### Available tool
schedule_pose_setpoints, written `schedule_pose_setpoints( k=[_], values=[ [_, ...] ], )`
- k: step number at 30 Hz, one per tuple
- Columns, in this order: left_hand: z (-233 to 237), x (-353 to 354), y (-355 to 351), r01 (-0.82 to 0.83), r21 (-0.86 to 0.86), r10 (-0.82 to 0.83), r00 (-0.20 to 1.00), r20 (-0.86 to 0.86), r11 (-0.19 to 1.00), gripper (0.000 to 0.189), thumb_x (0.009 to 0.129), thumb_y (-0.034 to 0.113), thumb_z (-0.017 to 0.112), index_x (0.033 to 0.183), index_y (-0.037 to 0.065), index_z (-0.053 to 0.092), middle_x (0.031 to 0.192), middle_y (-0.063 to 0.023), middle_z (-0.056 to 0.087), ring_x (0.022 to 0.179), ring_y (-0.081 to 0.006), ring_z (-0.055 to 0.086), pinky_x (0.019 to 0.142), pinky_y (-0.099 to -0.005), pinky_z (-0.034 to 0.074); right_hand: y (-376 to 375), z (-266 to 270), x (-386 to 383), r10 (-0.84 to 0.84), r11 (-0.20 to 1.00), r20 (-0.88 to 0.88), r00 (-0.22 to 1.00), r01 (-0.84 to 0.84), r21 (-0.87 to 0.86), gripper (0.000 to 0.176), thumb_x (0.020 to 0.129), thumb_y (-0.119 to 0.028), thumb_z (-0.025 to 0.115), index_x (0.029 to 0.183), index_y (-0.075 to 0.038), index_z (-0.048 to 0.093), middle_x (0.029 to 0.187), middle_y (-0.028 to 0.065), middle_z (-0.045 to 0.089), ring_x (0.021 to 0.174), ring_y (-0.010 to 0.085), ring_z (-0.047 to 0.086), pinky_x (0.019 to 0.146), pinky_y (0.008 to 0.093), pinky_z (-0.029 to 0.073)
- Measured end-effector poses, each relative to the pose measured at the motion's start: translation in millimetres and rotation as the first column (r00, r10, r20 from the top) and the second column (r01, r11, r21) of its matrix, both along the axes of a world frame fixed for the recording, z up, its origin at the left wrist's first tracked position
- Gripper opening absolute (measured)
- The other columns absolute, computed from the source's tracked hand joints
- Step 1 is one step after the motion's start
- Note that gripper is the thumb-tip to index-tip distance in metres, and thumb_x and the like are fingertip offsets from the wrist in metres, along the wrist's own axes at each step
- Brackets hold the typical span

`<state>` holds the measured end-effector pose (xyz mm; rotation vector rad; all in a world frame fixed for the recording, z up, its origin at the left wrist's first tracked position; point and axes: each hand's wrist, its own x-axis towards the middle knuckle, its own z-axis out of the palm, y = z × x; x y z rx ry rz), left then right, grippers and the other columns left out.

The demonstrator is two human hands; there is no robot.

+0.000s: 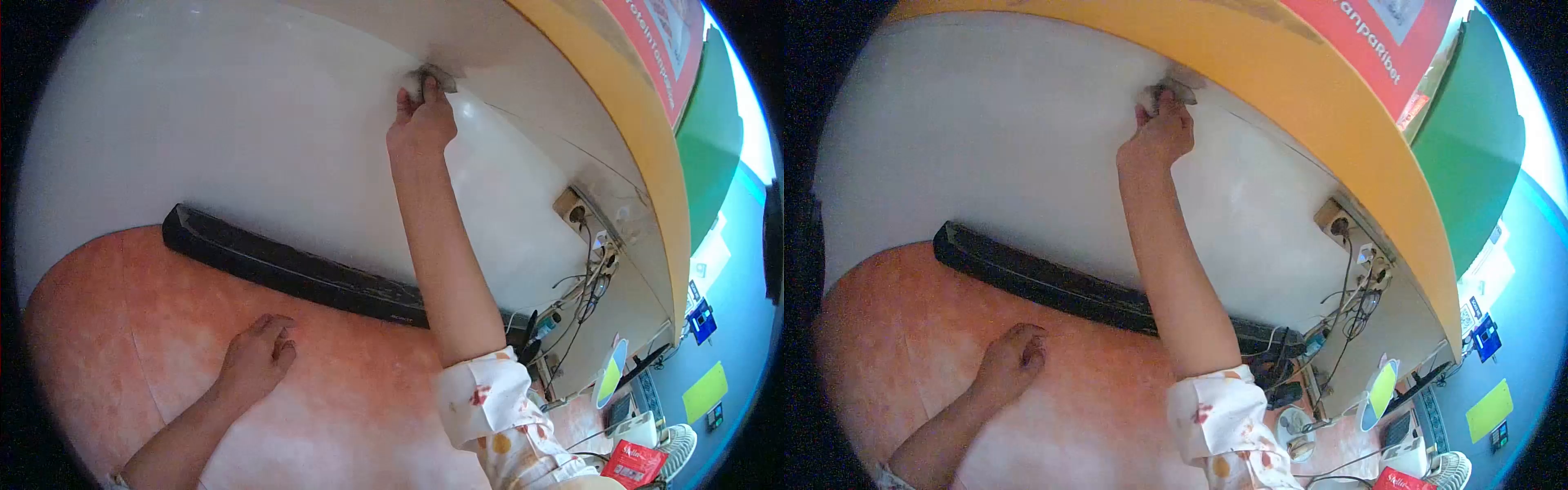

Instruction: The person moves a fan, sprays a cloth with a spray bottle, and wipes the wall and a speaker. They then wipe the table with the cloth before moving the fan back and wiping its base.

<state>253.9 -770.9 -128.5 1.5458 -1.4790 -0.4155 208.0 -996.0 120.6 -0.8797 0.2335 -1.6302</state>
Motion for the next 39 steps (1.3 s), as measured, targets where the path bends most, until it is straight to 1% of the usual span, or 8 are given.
schedule_pose_setpoints(
  k=[3,9,15,22,26,29,33,39],
  values=[
    [-2,2,-4,0.000,-0.015,0.000,1.000,-0.014,1.000,0.027,0.082,0.009,0.059,0.108,0.000,0.059,0.096,-0.0170,0.063,0.084,-0.0297,0.065,0.076,-0.0388,0.053,32,11,-20,0.130,0.992,0.048,0.990,-0.130,0.002,0.019,0.095,-0.010,0.056,0.113,-0.004,0.055,0.112,0.0040,0.057,0.100,0.0167,0.053,0.083,0.0353,0.046],
    [-10,3,-6,-0.030,-0.076,0.030,1.000,-0.001,0.997,0.027,0.082,0.008,0.058,0.107,0.000,0.060,0.097,-0.0164,0.063,0.082,-0.0292,0.066,0.074,-0.0379,0.053,158,-10,-73,0.201,0.896,-0.061,0.978,-0.208,-0.392,0.018,0.096,-0.011,0.053,0.113,-0.003,0.054,0.113,0.0079,0.059,0.106,0.0177,0.055,0.094,0.0352,0.042],
    [-4,5,-4,-0.009,-0.029,0.007,0.999,-0.051,1.000,0.026,0.081,0.008,0.058,0.107,0.000,0.060,0.097,-0.0169,0.063,0.081,-0.0301,0.065,0.073,-0.0373,0.053,198,-19,-101,0.105,0.892,-0.045,0.993,-0.114,-0.438,0.017,0.096,-0.011,0.053,0.112,-0.003,0.053,0.116,0.0102,0.059,0.108,0.0171,0.055,0.095,0.0345,0.043],
    [-12,5,-8,-0.007,-0.041,0.005,0.999,-0.048,0.999,0.027,0.080,0.007,0.058,0.106,-0.001,0.061,0.095,-0.0152,0.064,0.078,-0.0268,0.066,0.072,-0.0362,0.053,34,-32,-41,0.019,1.000,-0.054,0.998,-0.018,0.011,0.027,0.095,-0.013,0.055,0.120,-0.005,0.055,0.117,0.0052,0.057,0.106,0.0183,0.052,0.084,0.0343,0.044],
    [-5,4,-4,-0.004,-0.027,0.001,0.994,-0.112,1.000,0.027,0.081,0.007,0.057,0.106,-0.001,0.061,0.094,-0.0150,0.064,0.077,-0.0264,0.066,0.072,-0.0363,0.053,-49,6,-19,-0.110,0.990,-0.252,0.962,0.083,-0.114,0.022,0.094,-0.010,0.055,0.114,-0.003,0.057,0.112,0.0076,0.059,0.098,0.0201,0.056,0.078,0.0328,0.047],
    [2,3,-1,-0.009,-0.001,0.009,0.998,-0.069,1.000,0.026,0.081,0.007,0.058,0.106,-0.001,0.061,0.093,-0.0156,0.064,0.079,-0.0267,0.066,0.072,-0.0364,0.053,-47,4,-28,-0.213,0.951,-0.360,0.908,0.107,-0.292,0.017,0.094,-0.009,0.054,0.109,-0.002,0.057,0.110,0.0087,0.059,0.097,0.0198,0.056,0.078,0.0324,0.047],
    [-12,5,-6,-0.027,-0.050,0.024,0.997,-0.069,0.998,0.026,0.082,0.008,0.057,0.106,0.000,0.061,0.095,-0.0167,0.064,0.081,-0.0292,0.065,0.072,-0.0378,0.053,118,6,-45,0.138,0.956,-0.201,0.970,-0.183,-0.228,0.016,0.095,-0.008,0.051,0.110,-0.002,0.054,0.109,0.0087,0.059,0.099,0.0186,0.056,0.084,0.0329,0.045],
    [-12,3,-7,-0.036,-0.052,0.033,0.998,-0.053,0.998,0.025,0.082,0.009,0.058,0.105,-0.001,0.060,0.097,-0.0187,0.064,0.086,-0.0329,0.064,0.076,-0.0391,0.052,208,-1,-83,0.359,0.877,-0.076,0.930,-0.364,-0.314,0.022,0.098,-0.008,0.048,0.116,0.004,0.050,0.106,0.0138,0.058,0.092,0.0208,0.055,0.078,0.0339,0.048]
  ],
)
